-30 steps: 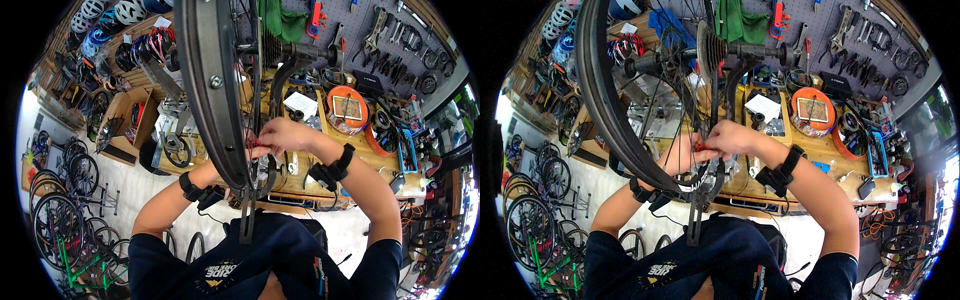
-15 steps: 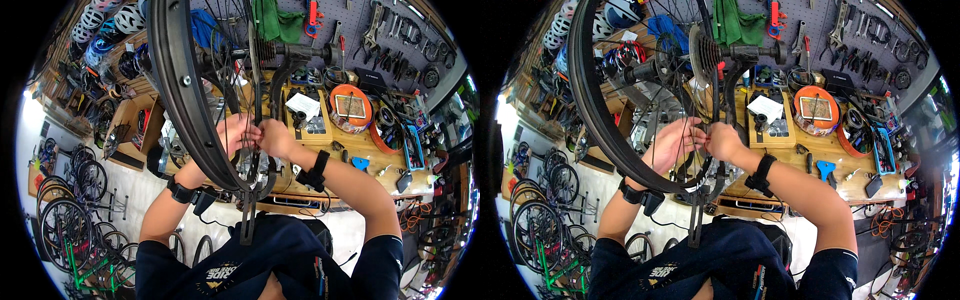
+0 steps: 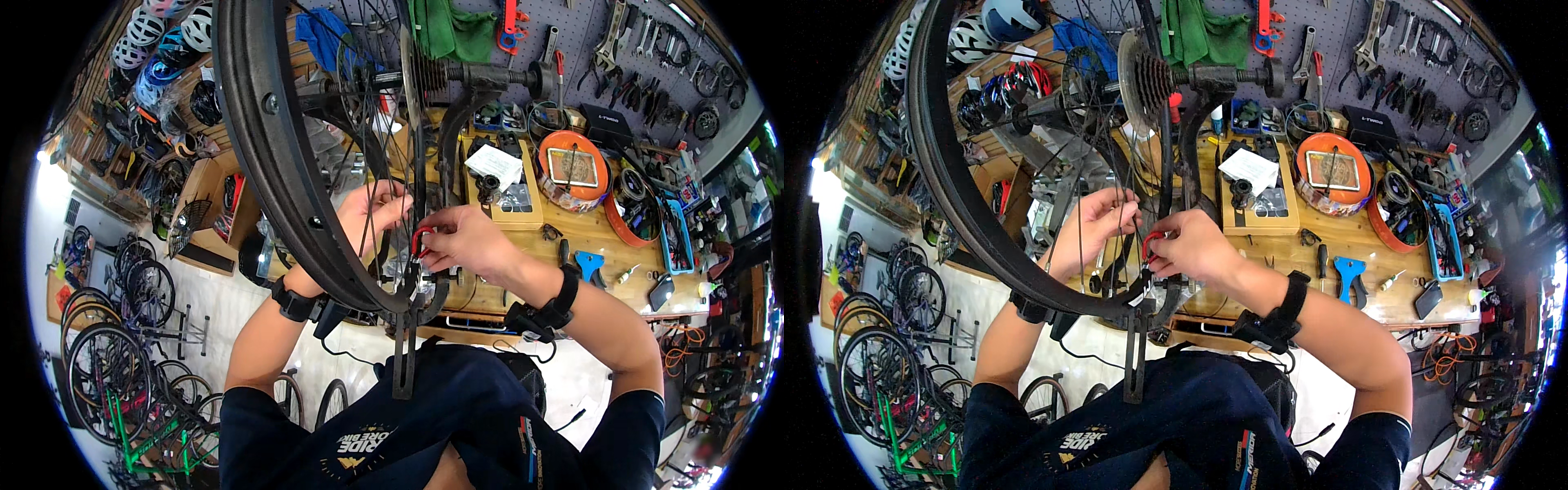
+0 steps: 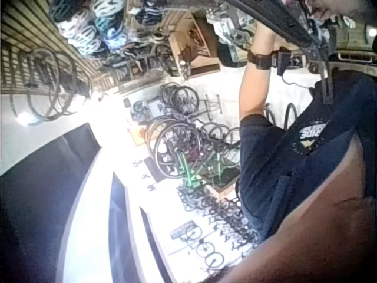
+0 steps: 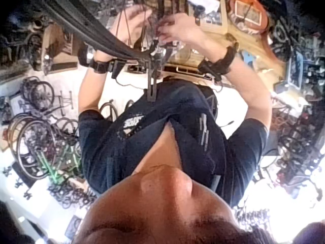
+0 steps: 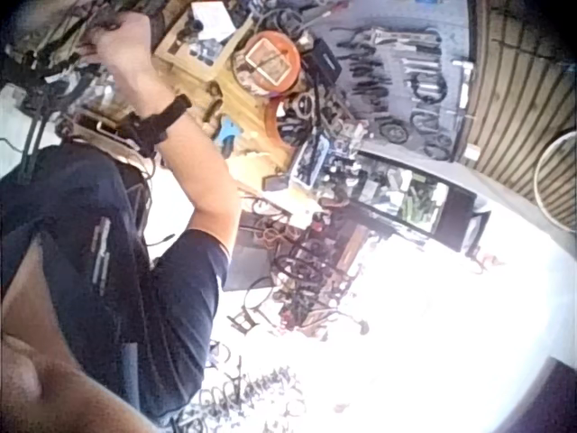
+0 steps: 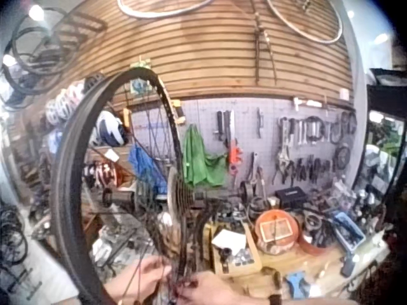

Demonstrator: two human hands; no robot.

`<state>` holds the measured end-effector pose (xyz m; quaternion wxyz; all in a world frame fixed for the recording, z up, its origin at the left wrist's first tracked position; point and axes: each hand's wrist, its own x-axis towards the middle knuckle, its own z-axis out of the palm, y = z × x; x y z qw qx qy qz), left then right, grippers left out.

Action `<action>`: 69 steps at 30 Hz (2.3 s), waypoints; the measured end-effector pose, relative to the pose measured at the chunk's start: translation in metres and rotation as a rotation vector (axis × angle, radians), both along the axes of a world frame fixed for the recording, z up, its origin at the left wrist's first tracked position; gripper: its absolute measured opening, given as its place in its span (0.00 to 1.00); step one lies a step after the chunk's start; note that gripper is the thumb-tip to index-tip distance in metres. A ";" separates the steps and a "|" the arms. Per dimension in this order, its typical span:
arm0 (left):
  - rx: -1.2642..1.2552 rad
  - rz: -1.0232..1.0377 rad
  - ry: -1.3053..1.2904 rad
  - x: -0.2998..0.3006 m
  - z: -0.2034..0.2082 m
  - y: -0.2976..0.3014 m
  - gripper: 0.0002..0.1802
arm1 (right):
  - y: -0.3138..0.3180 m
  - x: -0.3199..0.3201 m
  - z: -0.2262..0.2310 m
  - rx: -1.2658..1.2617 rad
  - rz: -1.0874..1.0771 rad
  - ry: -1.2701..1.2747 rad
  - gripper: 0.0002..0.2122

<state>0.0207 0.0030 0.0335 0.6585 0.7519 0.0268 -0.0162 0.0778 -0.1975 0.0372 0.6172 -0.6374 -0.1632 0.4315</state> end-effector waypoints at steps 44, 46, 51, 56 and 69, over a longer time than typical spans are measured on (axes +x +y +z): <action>-0.105 -0.026 -0.087 -0.015 -0.013 -0.003 0.25 | 0.030 0.025 -0.025 0.067 0.454 -0.297 0.22; -0.143 0.018 0.049 -0.023 -0.016 -0.001 0.22 | 0.021 0.022 -0.018 -0.007 0.428 -0.262 0.22; -0.073 -0.144 0.053 -0.035 -0.012 -0.003 0.18 | 0.009 0.013 -0.022 0.147 0.370 -0.510 0.20; 0.018 -0.253 0.076 -0.026 -0.002 -0.012 0.15 | 0.002 0.012 -0.013 0.149 0.448 -0.466 0.19; 0.664 0.052 -0.222 -0.037 0.004 -0.038 0.19 | 0.032 0.044 0.011 0.141 0.134 -0.366 0.12</action>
